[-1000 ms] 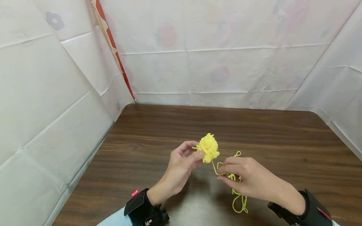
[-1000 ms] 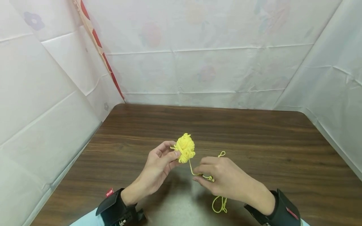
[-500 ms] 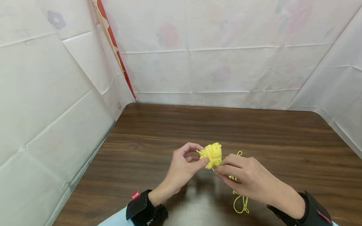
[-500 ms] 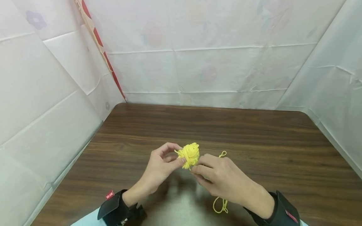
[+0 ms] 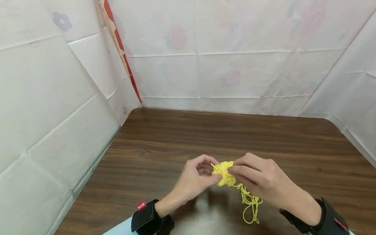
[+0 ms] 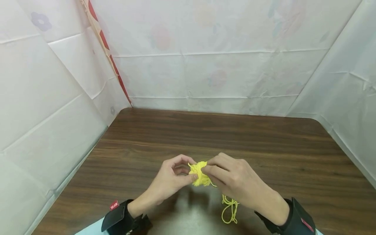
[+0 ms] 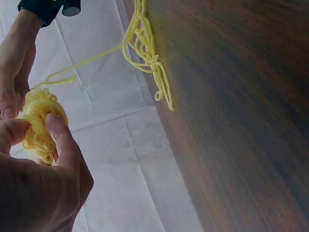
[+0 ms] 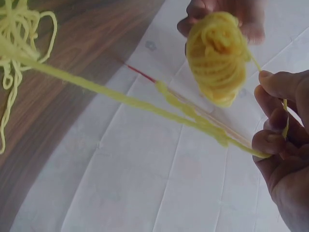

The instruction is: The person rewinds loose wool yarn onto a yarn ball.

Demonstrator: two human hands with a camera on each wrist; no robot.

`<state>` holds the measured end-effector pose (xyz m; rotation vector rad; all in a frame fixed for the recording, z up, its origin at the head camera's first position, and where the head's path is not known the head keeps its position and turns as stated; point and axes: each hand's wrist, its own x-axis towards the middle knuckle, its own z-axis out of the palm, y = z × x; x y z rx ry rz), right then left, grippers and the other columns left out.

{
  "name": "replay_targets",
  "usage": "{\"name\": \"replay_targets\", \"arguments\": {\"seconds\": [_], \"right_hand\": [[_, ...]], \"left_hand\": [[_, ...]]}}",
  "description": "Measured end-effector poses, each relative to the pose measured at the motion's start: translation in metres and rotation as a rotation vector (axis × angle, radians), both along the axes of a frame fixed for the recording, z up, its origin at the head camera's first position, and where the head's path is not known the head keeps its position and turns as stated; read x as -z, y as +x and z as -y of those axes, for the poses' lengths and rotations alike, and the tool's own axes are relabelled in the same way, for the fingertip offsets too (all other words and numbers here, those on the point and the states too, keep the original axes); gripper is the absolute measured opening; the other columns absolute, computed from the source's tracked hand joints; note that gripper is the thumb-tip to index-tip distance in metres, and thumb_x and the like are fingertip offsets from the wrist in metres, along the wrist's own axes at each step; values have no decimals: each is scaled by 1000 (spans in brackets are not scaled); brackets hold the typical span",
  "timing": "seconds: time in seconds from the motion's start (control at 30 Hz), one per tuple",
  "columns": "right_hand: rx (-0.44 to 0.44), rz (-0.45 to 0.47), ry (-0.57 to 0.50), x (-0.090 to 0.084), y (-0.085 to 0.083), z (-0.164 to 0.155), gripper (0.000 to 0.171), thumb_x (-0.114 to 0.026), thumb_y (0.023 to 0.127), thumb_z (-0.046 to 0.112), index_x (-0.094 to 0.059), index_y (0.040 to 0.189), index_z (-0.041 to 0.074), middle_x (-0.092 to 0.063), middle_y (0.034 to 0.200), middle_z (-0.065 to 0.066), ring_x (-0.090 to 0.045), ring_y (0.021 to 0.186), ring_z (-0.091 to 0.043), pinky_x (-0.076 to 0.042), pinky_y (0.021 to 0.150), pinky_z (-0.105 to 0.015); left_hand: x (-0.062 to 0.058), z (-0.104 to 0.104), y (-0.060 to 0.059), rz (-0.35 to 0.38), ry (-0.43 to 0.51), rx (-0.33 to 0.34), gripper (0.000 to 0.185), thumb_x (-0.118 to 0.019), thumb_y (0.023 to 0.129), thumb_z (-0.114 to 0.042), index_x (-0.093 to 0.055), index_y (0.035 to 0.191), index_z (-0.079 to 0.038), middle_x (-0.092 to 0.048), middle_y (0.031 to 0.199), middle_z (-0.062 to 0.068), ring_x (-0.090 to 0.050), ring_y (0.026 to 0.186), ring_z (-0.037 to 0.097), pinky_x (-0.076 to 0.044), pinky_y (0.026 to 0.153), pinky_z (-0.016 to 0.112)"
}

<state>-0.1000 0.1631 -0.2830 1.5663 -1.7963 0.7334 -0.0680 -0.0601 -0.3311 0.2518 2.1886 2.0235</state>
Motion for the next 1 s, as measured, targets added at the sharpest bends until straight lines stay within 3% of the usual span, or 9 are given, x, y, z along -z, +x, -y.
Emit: {"name": "replay_targets", "arguments": {"seconds": [0.27,0.5,0.67,0.87,1.0], "right_hand": [[48,2,-57,-4,-6,-5,28,-53,106,17,-75,94,3,-67,91,-2,-61,73,-8,-47,59,-8],[55,59,-93,-5,-12,-9,26,-56,105,19,-75,94,4,-70,90,-3,-60,72,-4,-42,55,-8],[102,69,-106,-5,-17,-14,28,-57,105,22,-77,94,6,-71,88,-1,-59,72,-2,-42,57,-8],[145,63,-145,-6,-25,-20,29,-59,104,25,-78,92,6,-72,84,-3,-51,65,1,-39,55,-7],[178,68,-159,-6,-31,-23,31,-60,104,27,-78,91,5,-72,82,-3,-47,62,2,-38,54,-7]], "left_hand": [[1,-4,2,-35,-52,48,26,-78,82,-13,-72,107,-14,-71,105,3,-71,84,13,-56,67,22],[0,-4,3,-18,-36,113,26,-79,83,-14,-71,108,-14,-70,110,3,-70,88,11,-59,72,21],[0,-5,5,2,-26,146,27,-80,82,-13,-71,108,-14,-69,109,1,-70,86,10,-58,69,21],[1,-5,6,17,4,198,28,-79,83,-13,-70,109,-17,-67,113,-2,-69,84,7,-57,66,21],[1,-6,8,23,37,221,30,-79,83,-10,-68,111,-11,-65,110,-1,-68,83,6,-58,67,20]]}}
